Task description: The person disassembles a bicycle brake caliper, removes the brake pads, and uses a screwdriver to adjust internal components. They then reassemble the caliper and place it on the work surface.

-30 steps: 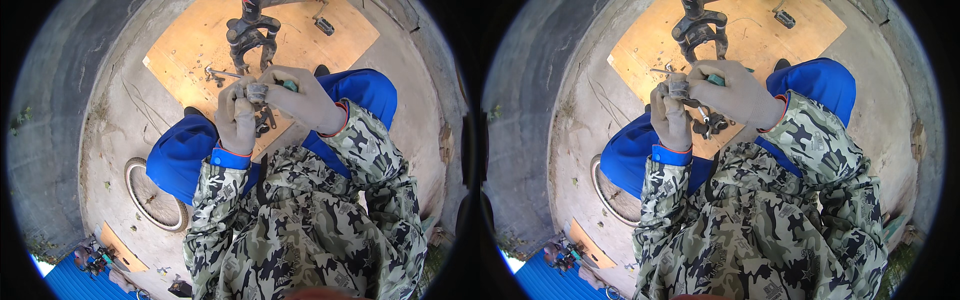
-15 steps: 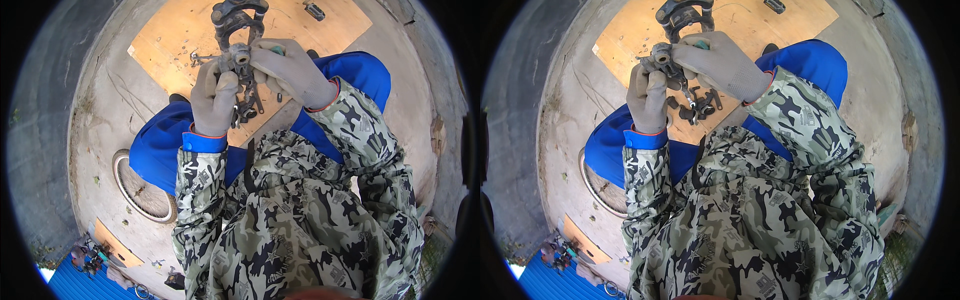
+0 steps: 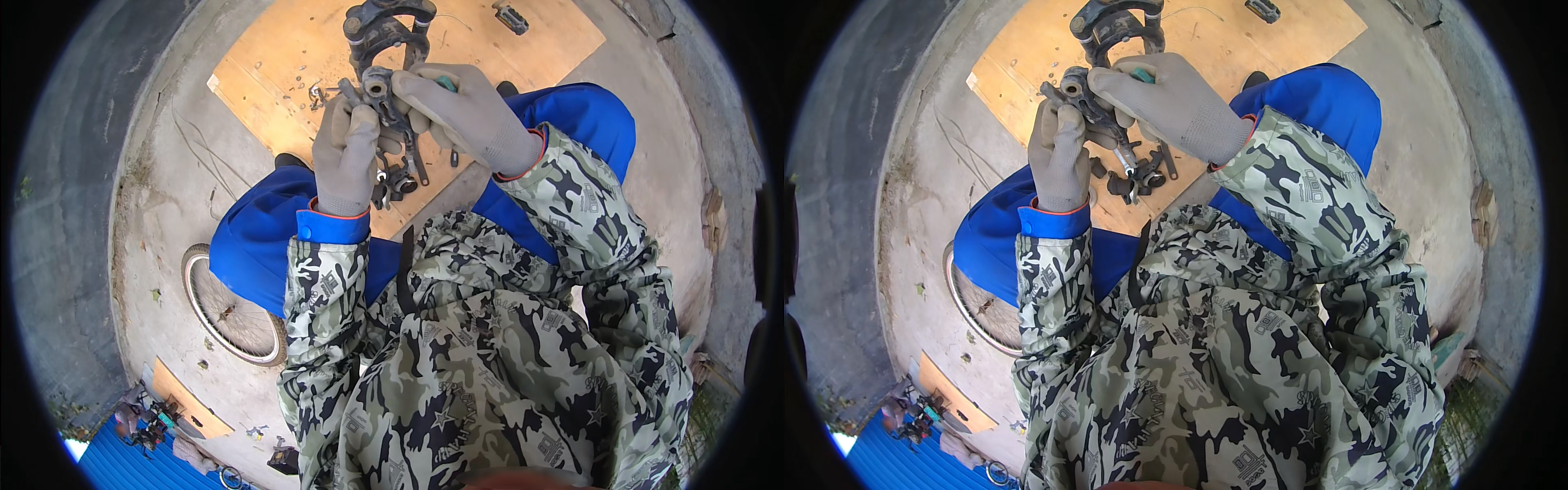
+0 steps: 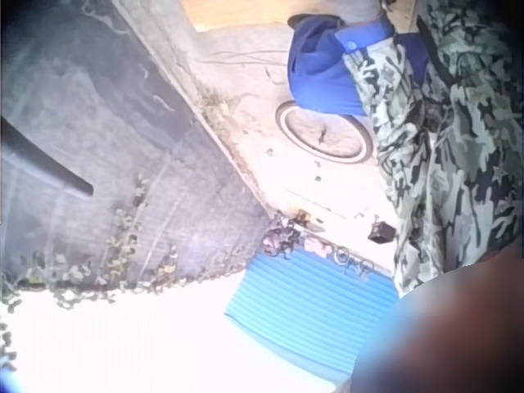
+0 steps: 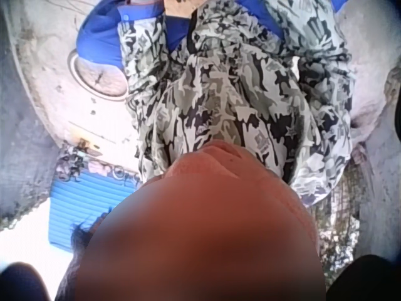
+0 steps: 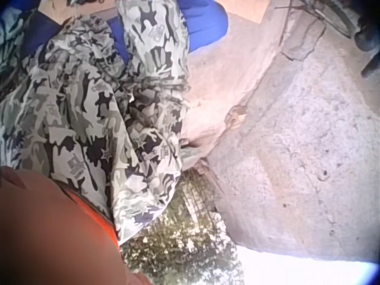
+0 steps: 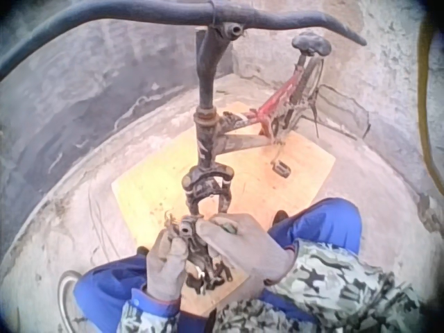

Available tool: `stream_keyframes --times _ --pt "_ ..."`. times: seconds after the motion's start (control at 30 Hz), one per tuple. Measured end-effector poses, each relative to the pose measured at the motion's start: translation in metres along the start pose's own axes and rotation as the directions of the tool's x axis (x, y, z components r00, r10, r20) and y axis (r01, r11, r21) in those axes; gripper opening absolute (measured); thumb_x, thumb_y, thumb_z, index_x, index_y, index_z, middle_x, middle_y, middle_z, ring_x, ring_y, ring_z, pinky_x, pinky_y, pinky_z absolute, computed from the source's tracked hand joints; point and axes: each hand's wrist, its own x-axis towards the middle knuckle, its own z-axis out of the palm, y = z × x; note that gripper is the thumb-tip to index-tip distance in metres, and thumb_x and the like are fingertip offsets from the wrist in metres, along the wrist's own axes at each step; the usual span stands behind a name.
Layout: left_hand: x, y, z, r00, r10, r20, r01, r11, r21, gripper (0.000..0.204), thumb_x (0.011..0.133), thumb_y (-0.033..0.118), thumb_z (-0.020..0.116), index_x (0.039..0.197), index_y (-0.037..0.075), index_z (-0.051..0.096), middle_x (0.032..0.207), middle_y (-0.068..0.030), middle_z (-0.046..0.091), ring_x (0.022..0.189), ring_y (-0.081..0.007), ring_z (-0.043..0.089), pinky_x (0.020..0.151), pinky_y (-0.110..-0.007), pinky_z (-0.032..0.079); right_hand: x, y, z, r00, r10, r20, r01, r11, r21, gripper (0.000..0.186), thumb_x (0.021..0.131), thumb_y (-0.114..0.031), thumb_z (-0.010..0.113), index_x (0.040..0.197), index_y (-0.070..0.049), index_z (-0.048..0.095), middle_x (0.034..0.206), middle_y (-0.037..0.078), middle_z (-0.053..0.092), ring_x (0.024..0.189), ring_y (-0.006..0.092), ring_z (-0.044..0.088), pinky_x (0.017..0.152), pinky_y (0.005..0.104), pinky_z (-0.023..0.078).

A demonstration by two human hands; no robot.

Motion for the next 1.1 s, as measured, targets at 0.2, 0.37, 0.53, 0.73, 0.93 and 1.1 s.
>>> stream_keyframes --times 0.2,0.37,0.53,0.73,0.93,1.1 --pt "-0.003 -0.008 -0.006 0.999 -0.012 0.049 0.012 1.0 0.0 0.03 0.106 0.02 0.053 0.124 -0.004 0.054 0.099 -0.0088 0.064 0.082 -0.0129 0.065 0.072 -0.026 0.054 -0.001 0.012 -0.003 0.999 -0.046 0.02 0.046 0.999 0.005 0.037 0.1 -0.035 0.062 0.079 -0.005 0.065 0.063 -0.003 0.05 0.05 0.0042 0.042 0.046 0.0236 0.033" --pt "0.002 -0.004 -0.001 0.999 0.004 0.045 -0.002 0.999 -0.036 0.032 0.107 0.021 0.052 0.126 -0.004 0.054 0.103 -0.0074 0.065 0.088 -0.0102 0.062 0.077 -0.025 0.052 0.002 0.004 -0.002 0.985 -0.168 -0.036 0.166 0.985 -0.043 0.036 0.098 -0.037 0.064 0.081 -0.005 0.066 0.063 -0.003 0.05 0.051 0.0039 0.042 0.047 0.0237 0.033" --pt "0.001 0.016 0.007 0.997 -0.062 0.056 0.062 0.998 0.007 0.034 0.108 0.025 0.051 0.127 -0.003 0.054 0.104 -0.0075 0.066 0.084 -0.0101 0.063 0.074 -0.025 0.052 -0.004 -0.02 -0.004 0.998 0.062 -0.008 -0.06 0.988 0.14 0.044 0.099 -0.044 0.064 0.086 -0.002 0.068 0.064 -0.001 0.052 0.047 0.0045 0.042 0.044 0.0232 0.03" --pt "-0.003 0.037 0.005 0.999 0.005 0.04 -0.013 0.981 0.195 0.044 0.104 0.033 0.059 0.129 -0.004 0.055 0.1 -0.0077 0.068 0.085 -0.0112 0.064 0.073 -0.025 0.052 -0.004 -0.041 -0.002 0.984 0.175 0.042 -0.18 0.965 0.189 0.047 0.102 -0.049 0.056 0.085 -0.005 0.063 0.064 -0.004 0.052 0.044 0.0032 0.039 0.04 0.0203 0.028" --pt "0.0 0.037 0.004 0.997 0.06 0.041 -0.069 0.959 0.276 0.046 0.104 0.033 0.06 0.13 -0.005 0.057 0.101 -0.0087 0.069 0.089 -0.0114 0.062 0.077 -0.028 0.051 -0.005 -0.04 -0.011 0.988 0.025 0.153 -0.051 0.985 0.167 0.05 0.109 -0.044 0.041 0.089 -0.002 0.06 0.062 -0.001 0.051 0.043 0.0051 0.039 0.041 0.0216 0.031" --pt "0.002 0.039 0.016 0.995 0.081 0.053 -0.096 0.904 0.416 0.046 0.105 0.034 0.059 0.13 -0.005 0.059 0.102 -0.0102 0.07 0.09 -0.0129 0.063 0.08 -0.029 0.051 -0.007 -0.047 -0.026 0.983 0.075 0.17 -0.098 0.987 0.129 0.052 0.11 -0.044 0.039 0.091 -0.001 0.06 0.059 0.0 0.048 0.042 0.0045 0.037 0.041 0.0219 0.031"
